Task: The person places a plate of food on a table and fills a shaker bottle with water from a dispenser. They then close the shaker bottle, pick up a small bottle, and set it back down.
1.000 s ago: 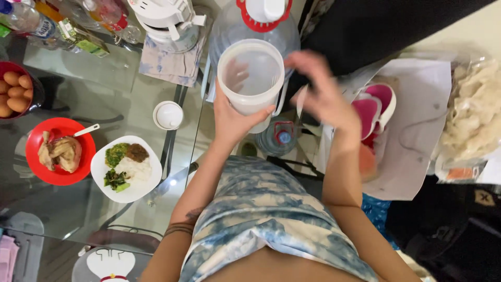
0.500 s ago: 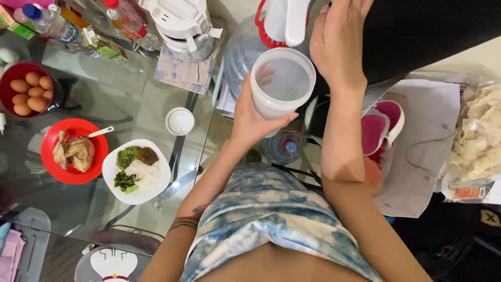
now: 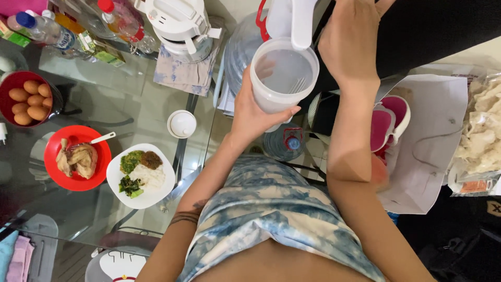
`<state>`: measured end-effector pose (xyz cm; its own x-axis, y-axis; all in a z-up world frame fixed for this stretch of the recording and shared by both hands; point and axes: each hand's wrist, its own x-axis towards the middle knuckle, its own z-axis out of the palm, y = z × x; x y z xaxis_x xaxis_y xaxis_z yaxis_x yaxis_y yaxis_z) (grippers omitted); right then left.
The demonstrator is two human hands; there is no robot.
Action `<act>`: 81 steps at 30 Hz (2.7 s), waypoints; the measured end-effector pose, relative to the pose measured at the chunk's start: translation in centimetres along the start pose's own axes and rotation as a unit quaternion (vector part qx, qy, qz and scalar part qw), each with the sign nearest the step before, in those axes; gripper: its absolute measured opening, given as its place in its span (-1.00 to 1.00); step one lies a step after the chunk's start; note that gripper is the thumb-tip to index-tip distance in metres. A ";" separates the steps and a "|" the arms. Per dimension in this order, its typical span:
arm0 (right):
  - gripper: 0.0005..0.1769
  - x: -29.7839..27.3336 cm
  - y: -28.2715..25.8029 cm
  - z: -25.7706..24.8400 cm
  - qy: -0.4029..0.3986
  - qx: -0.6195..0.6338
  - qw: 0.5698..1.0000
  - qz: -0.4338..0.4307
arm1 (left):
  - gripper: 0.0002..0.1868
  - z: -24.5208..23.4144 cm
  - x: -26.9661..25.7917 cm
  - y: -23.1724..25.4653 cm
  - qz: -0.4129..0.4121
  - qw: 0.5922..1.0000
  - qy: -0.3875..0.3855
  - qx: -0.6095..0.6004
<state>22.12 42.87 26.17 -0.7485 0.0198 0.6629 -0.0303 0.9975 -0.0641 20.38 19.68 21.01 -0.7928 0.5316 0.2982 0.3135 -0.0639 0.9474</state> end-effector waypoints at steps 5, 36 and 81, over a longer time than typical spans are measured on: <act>-0.54 -0.4 0.3 0.0 -0.022 0.025 0.999 0.029 | 0.11 -0.2 0.2 0.2 0.006 1.000 -0.006 0.005; -0.51 -4.0 -1.4 0.4 0.123 0.311 0.937 0.105 | 0.12 0.0 0.0 0.1 0.009 1.000 0.001 0.013; 0.41 -12.0 -8.0 2.2 -0.099 0.537 0.804 0.235 | 0.35 0.1 -1.9 -1.7 0.003 1.000 -0.019 0.010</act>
<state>29.92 34.47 17.11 -0.9322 0.2605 0.2512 -0.1873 0.2467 -0.9508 21.41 18.86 18.78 -0.7709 0.5625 0.2987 0.3286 -0.0504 0.9431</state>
